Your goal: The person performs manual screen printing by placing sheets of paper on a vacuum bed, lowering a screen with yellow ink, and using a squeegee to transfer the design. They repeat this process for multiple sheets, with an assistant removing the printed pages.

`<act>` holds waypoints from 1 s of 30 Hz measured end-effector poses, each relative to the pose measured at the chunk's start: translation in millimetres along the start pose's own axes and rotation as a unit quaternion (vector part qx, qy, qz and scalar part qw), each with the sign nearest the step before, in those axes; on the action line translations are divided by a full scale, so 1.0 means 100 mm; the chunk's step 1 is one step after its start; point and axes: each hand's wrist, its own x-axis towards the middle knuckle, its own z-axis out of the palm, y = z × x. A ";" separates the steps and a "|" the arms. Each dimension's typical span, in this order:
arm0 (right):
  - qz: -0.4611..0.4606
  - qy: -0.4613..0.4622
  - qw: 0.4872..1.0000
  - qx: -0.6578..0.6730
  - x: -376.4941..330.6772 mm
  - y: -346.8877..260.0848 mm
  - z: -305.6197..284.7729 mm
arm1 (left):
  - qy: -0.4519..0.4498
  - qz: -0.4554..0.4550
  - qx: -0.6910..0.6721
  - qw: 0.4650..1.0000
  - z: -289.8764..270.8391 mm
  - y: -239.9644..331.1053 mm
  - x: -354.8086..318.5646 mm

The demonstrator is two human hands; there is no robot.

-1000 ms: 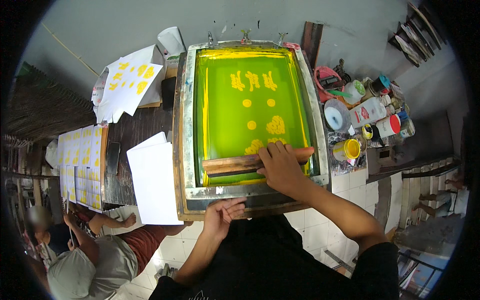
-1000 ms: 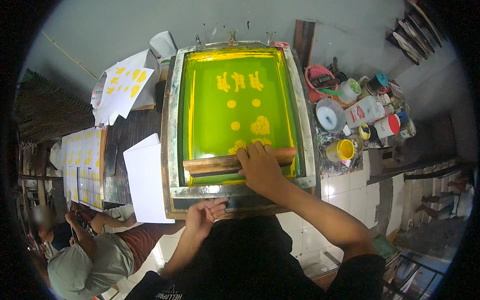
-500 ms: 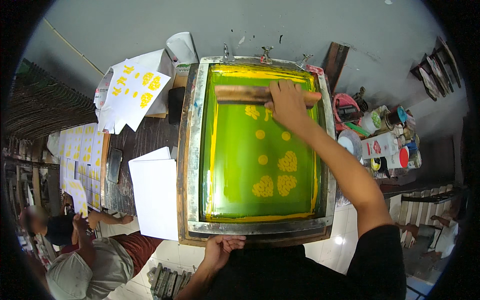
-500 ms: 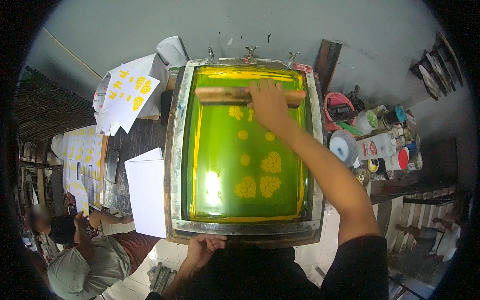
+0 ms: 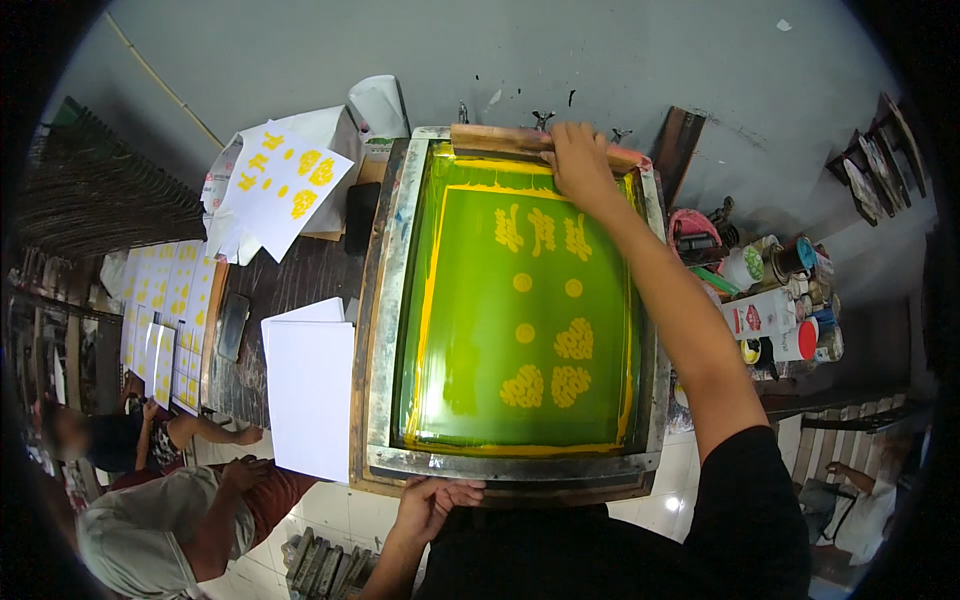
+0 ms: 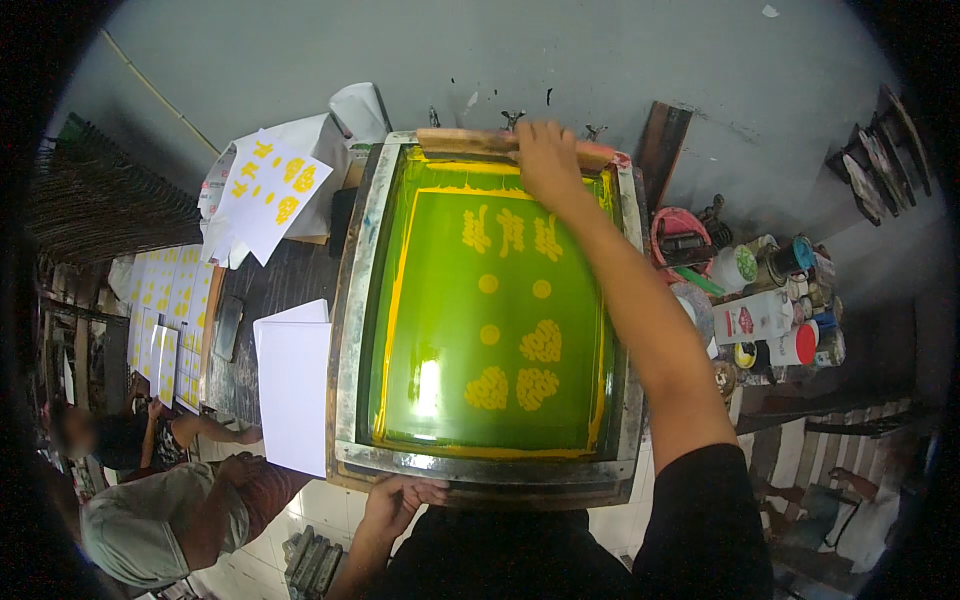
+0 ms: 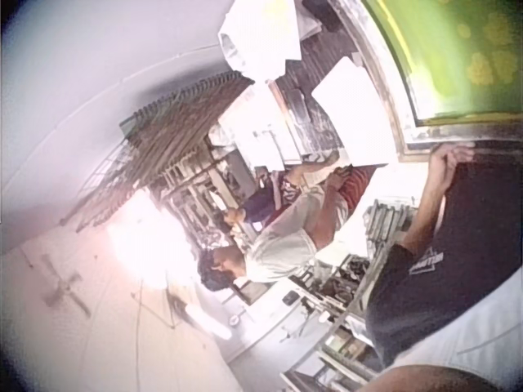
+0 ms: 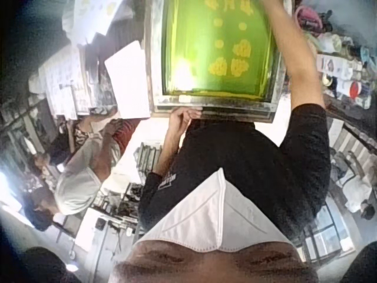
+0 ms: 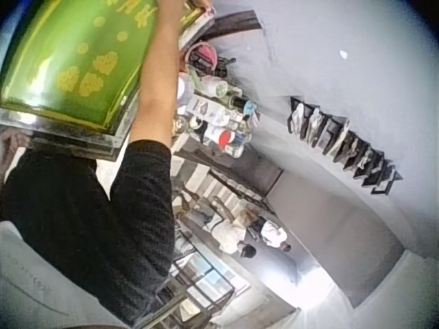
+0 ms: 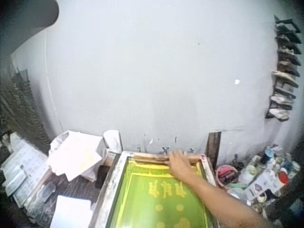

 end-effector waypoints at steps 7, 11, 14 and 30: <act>0.016 -0.064 0.998 0.018 -0.09 -0.08 -0.06 | -0.011 0.009 -0.022 1.000 0.06 0.05 0.00; 0.047 -0.143 0.988 0.028 -0.30 -0.24 -0.28 | -0.038 0.007 -0.015 0.999 0.03 0.06 0.02; 0.061 -0.173 0.982 0.051 -0.67 -0.50 -0.51 | -0.075 0.009 -0.002 0.997 0.00 0.07 0.04; 0.037 0.029 0.992 0.117 -2.60 -2.11 -2.20 | -0.268 -0.002 -0.081 0.960 0.16 0.36 -0.12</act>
